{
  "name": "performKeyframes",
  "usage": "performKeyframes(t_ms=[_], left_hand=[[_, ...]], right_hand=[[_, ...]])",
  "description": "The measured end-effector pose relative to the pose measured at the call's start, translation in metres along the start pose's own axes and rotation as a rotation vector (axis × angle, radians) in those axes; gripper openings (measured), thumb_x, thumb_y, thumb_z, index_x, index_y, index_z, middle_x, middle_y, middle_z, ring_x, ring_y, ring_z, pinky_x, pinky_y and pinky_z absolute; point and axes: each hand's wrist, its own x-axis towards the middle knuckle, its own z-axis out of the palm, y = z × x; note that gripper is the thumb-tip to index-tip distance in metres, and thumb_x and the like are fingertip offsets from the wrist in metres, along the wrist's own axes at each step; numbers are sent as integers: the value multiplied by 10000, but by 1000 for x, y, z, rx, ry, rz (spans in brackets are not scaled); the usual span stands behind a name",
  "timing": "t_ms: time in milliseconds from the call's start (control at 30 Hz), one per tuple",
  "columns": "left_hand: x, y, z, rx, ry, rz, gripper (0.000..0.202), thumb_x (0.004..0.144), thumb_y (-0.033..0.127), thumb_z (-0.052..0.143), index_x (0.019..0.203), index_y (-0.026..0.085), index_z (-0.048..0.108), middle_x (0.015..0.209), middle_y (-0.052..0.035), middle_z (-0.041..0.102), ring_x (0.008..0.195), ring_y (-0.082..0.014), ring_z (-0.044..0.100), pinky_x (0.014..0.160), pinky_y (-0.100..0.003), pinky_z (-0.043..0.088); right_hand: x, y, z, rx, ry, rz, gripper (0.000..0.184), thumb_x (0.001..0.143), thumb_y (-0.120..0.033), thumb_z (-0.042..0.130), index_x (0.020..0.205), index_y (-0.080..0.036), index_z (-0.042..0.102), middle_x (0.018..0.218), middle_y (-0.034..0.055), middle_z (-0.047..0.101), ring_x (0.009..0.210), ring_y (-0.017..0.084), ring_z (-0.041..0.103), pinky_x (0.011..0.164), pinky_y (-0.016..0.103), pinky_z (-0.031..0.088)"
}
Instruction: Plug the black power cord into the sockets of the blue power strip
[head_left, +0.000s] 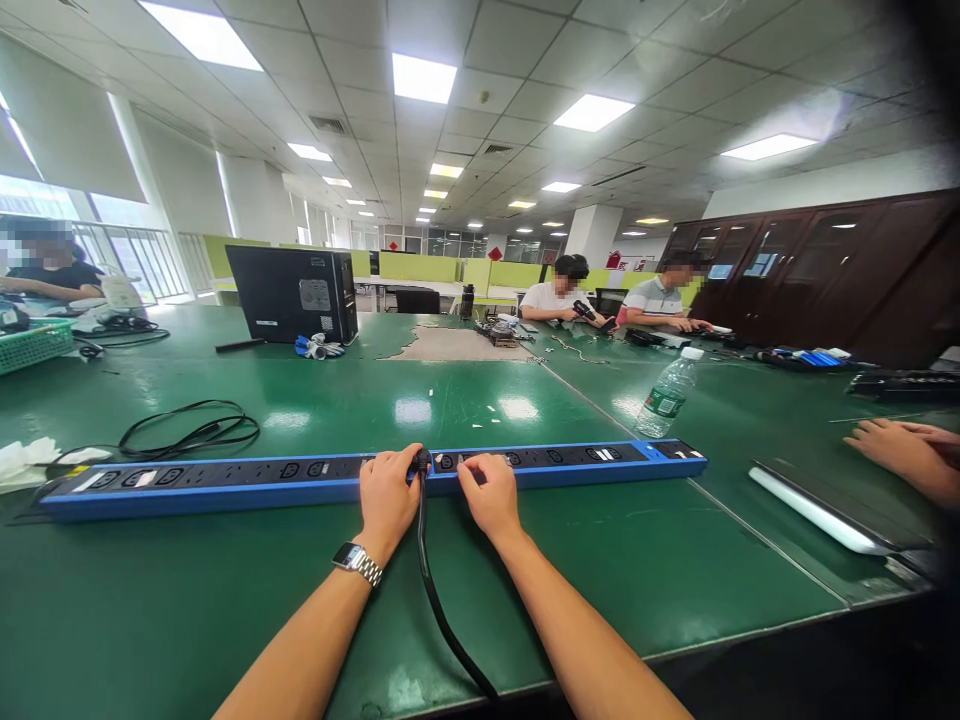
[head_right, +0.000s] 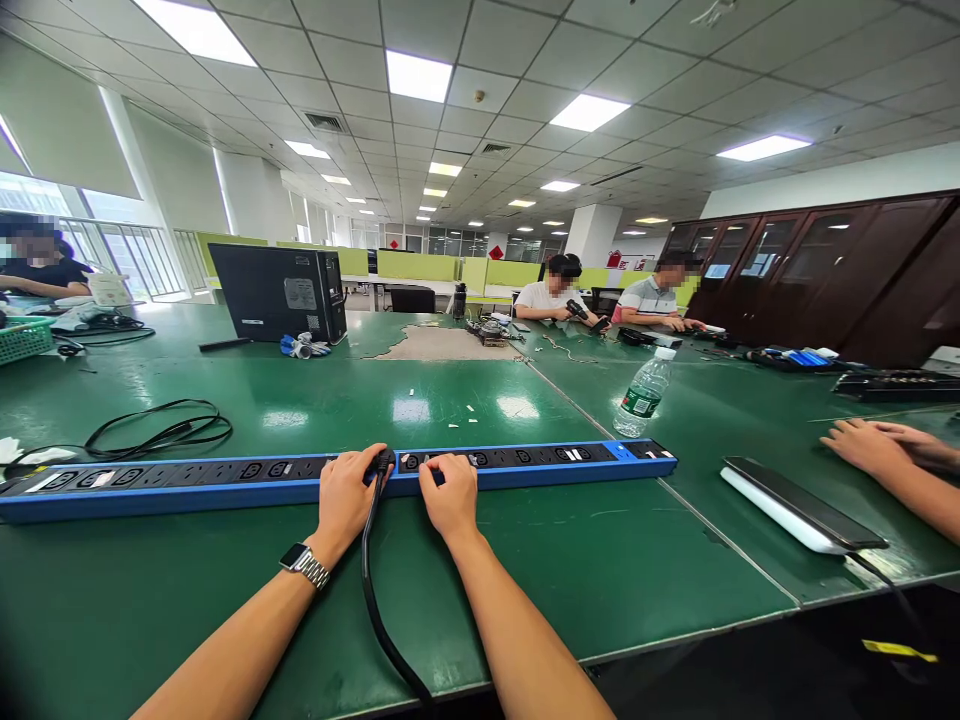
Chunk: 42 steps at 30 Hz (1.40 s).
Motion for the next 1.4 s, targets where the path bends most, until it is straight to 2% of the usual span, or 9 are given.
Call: performKeyframes(t_ms=[467,600,867,967,1033,1133,1200,1300,1400], left_hand=[[-1,6,-4,16,-17,-15,290,901,328,533,1169,252,612,1045,-65,703,1041,-238,579,895,-400,371],[0,6,-1,-4,-17,-56,276,900,288,529,1159,268,625,1019,-54,703,1008,-226,596,893,-388,371],[-1,-4,8,-68,52,-85,283,873,283,556,1133,264,666,967,-56,697,950,-218,616,895,-366,405],[4,-1,2,-179,99,-102,268,876,354,552,1088,243,672,915,-47,705,870,-208,630,838,-339,439],[9,-2,-8,-316,186,-187,312,898,423,507,1092,226,650,886,-30,705,776,-182,631,738,-292,461],[15,-14,-26,-398,343,-372,382,874,506,513,1091,222,647,829,-5,695,706,-169,622,660,-262,462],[17,-31,-36,-382,329,-395,409,819,525,573,1079,221,660,823,-8,695,727,-180,633,698,-273,476],[15,-60,-47,-293,309,-370,430,822,522,549,1119,229,654,971,-46,707,873,-219,650,811,-319,483],[9,-83,-55,-205,229,-380,439,822,534,523,1117,238,659,956,-58,716,877,-242,659,819,-347,493]], right_hand=[[0,-3,0,12,-23,46,201,826,-298,559,670,-206,646,727,28,700,764,205,574,758,330,381],[0,-2,0,12,-27,51,204,826,-301,558,669,-204,644,725,30,696,762,204,570,754,329,380],[1,-2,-1,41,-41,53,201,823,-305,561,662,-212,637,725,28,697,767,205,571,757,329,384],[1,-2,-2,64,-45,54,198,821,-298,559,656,-215,631,722,24,694,757,201,569,747,325,387],[1,-3,-3,70,-44,51,199,819,-292,557,650,-216,627,716,22,691,752,198,567,744,323,388],[1,-3,-3,56,-42,51,200,814,-282,555,638,-217,623,708,18,686,757,198,564,752,327,384],[1,-4,-3,50,-43,59,199,814,-279,553,639,-217,624,713,16,689,765,199,564,761,332,379],[1,-4,-3,50,-49,71,202,818,-284,552,641,-216,624,723,15,696,771,200,567,770,336,373],[2,-4,-2,35,-57,74,205,822,-287,554,644,-216,624,727,16,698,781,201,570,777,339,365]])
